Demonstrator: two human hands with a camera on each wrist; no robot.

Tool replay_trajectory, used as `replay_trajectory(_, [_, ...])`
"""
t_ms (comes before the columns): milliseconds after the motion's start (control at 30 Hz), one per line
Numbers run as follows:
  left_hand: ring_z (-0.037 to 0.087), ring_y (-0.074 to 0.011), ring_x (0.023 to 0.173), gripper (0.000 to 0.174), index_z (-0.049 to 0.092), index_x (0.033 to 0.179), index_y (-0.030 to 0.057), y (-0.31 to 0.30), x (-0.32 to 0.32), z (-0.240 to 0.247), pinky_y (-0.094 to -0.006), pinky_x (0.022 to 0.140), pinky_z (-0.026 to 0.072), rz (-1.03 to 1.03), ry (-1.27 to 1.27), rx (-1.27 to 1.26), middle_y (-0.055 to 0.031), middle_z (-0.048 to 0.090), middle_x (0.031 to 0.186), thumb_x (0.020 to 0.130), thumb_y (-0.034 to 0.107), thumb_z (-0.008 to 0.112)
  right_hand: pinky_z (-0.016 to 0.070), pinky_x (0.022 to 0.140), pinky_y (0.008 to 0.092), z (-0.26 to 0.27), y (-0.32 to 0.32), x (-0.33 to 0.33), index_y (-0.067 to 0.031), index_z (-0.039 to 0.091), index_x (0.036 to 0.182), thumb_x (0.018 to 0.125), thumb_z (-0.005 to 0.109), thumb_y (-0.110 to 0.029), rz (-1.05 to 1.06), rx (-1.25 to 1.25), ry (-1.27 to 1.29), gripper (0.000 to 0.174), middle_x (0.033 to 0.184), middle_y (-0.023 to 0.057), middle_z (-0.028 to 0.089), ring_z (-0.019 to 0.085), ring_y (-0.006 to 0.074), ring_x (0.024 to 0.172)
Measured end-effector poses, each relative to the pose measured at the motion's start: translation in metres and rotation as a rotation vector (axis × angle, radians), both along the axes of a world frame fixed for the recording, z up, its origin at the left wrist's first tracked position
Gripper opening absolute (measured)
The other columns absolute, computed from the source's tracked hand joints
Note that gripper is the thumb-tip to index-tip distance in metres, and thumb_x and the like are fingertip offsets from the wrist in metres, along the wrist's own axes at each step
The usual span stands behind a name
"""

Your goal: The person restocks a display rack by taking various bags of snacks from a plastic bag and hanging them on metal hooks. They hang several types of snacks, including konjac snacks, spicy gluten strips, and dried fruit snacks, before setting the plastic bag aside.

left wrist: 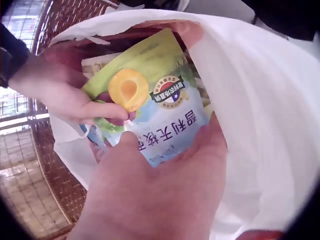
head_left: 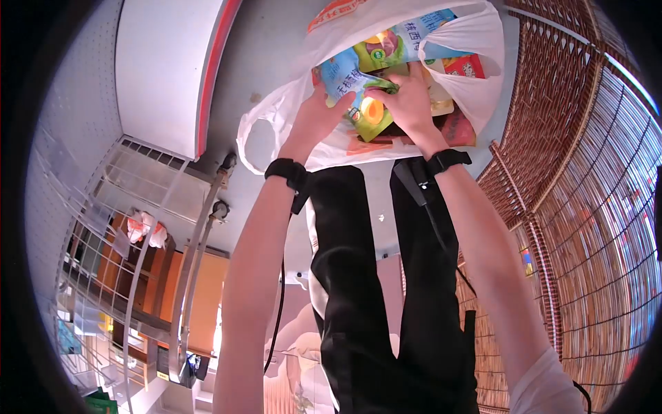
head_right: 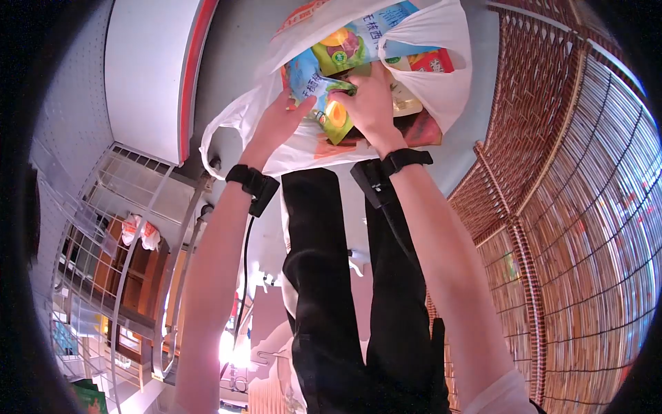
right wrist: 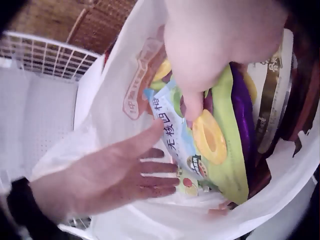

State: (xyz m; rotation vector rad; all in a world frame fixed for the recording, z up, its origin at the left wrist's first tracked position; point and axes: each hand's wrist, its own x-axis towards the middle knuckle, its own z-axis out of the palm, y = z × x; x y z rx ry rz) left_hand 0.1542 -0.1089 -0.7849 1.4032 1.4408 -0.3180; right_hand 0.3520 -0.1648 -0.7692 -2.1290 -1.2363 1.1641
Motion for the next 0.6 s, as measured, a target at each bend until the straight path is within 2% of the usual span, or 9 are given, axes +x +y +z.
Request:
replay_trajectory(33, [0.066, -0.0206, 0.089, 0.070, 0.047, 0.133, 0.0008, 0.000, 0.003, -0.008, -0.0342, 0.076, 0.0517, 0.029, -0.016, -0.054, -0.0120, 0.066, 0.111, 0.086, 0.051, 0.065, 0.0460, 0.095, 0.0403, -0.002, 0.002, 0.004, -0.0032, 0.072, 0.103, 0.074, 0.079, -0.029, 0.015, 0.002, -0.003, 0.040, 0.133, 0.0178, 0.045, 0.052, 0.0345, 0.116])
replay_trajectory(100, [0.064, -0.0184, 0.092, 0.071, 0.047, 0.133, 0.0019, -0.004, 0.012, -0.013, -0.0326, 0.076, 0.0516, 0.174, -0.035, -0.193, -0.0084, 0.065, 0.111, 0.085, 0.049, 0.068, 0.0514, 0.082, 0.0311, -0.003, -0.003, 0.012, 0.0006, 0.071, 0.103, 0.075, 0.079, -0.027, -0.040, -0.107, 0.304, 0.040, 0.121, 0.0135, 0.057, 0.063, 0.0230, 0.098])
replay_trajectory(200, [0.063, -0.0159, 0.095, 0.066, 0.050, 0.129, 0.0029, -0.018, 0.031, -0.005, -0.0302, 0.077, 0.0517, 0.486, -0.104, -0.295, -0.0041, 0.065, 0.109, 0.082, 0.042, 0.074, 0.0496, 0.085, 0.0344, 0.003, -0.008, 0.028, 0.0004, 0.071, 0.098, 0.075, 0.078, -0.030, -0.192, -0.347, 0.632, 0.039, 0.111, 0.0135, 0.066, 0.066, 0.0217, 0.092])
replay_trajectory(267, [0.063, -0.0157, 0.096, 0.061, 0.054, 0.126, 0.0030, -0.028, 0.039, 0.002, -0.0294, 0.077, 0.0518, 0.660, -0.151, -0.267, -0.0034, 0.065, 0.108, 0.080, 0.036, 0.077, 0.0493, 0.083, 0.0309, 0.010, -0.007, 0.035, 0.0006, 0.067, 0.108, 0.078, 0.076, -0.035, -0.282, -0.265, 0.680, 0.048, 0.101, 0.0101, 0.070, 0.065, 0.0155, 0.089])
replay_trajectory(333, [0.064, -0.0177, 0.095, 0.050, 0.059, 0.118, 0.0024, -0.028, 0.045, 0.018, -0.0316, 0.078, 0.0532, 1.078, -0.406, -0.364, -0.0044, 0.065, 0.107, 0.077, 0.022, 0.081, 0.0493, 0.081, 0.0289, 0.009, 0.000, 0.050, 0.0024, 0.057, 0.121, 0.080, 0.075, -0.036, -0.053, -0.519, 0.584, 0.058, 0.099, 0.0095, 0.069, 0.064, 0.0148, 0.090])
replay_trajectory(367, [0.065, -0.0178, 0.091, 0.042, 0.063, 0.110, -0.0014, -0.025, 0.051, 0.029, -0.0318, 0.079, 0.0529, 1.312, -0.287, -0.369, -0.0081, 0.067, 0.105, 0.073, 0.008, 0.081, 0.0494, 0.081, 0.0277, 0.006, 0.004, 0.051, -0.0004, 0.054, 0.124, 0.083, 0.074, -0.036, -0.136, -0.383, 0.646, 0.058, 0.103, 0.0089, 0.067, 0.064, 0.0158, 0.092])
replay_trajectory(400, [0.065, -0.0178, 0.091, 0.042, 0.063, 0.110, -0.0014, -0.026, 0.049, 0.032, -0.0318, 0.079, 0.0529, 1.308, -0.288, -0.365, -0.0081, 0.067, 0.105, 0.073, 0.008, 0.081, 0.0494, 0.081, 0.0277, 0.004, 0.006, 0.051, -0.0004, 0.054, 0.124, 0.083, 0.074, -0.036, -0.138, -0.378, 0.647, 0.058, 0.103, 0.0089, 0.067, 0.064, 0.0158, 0.092])
replay_trajectory(467, [0.065, -0.0179, 0.090, 0.042, 0.063, 0.109, -0.0007, -0.023, 0.045, 0.038, -0.0325, 0.078, 0.0535, 1.333, -0.387, -0.443, -0.0080, 0.068, 0.103, 0.072, 0.006, 0.080, 0.0500, 0.085, 0.0297, -0.001, 0.013, 0.053, -0.0048, 0.059, 0.117, 0.085, 0.073, -0.033, -0.929, -0.391, 1.074, 0.045, 0.107, 0.0063, 0.065, 0.064, 0.0179, 0.095])
replay_trajectory(600, [0.065, -0.0175, 0.087, 0.036, 0.065, 0.106, -0.0003, -0.018, 0.034, 0.075, -0.0317, 0.077, 0.0524, 1.124, -0.353, -0.344, -0.0066, 0.068, 0.100, 0.073, 0.003, 0.078, 0.0509, 0.093, 0.0330, -0.013, 0.036, 0.047, -0.0060, 0.061, 0.116, 0.089, 0.069, -0.016, -1.171, -0.167, 0.925, 0.030, 0.115, 0.0060, 0.065, 0.062, 0.0184, 0.106])
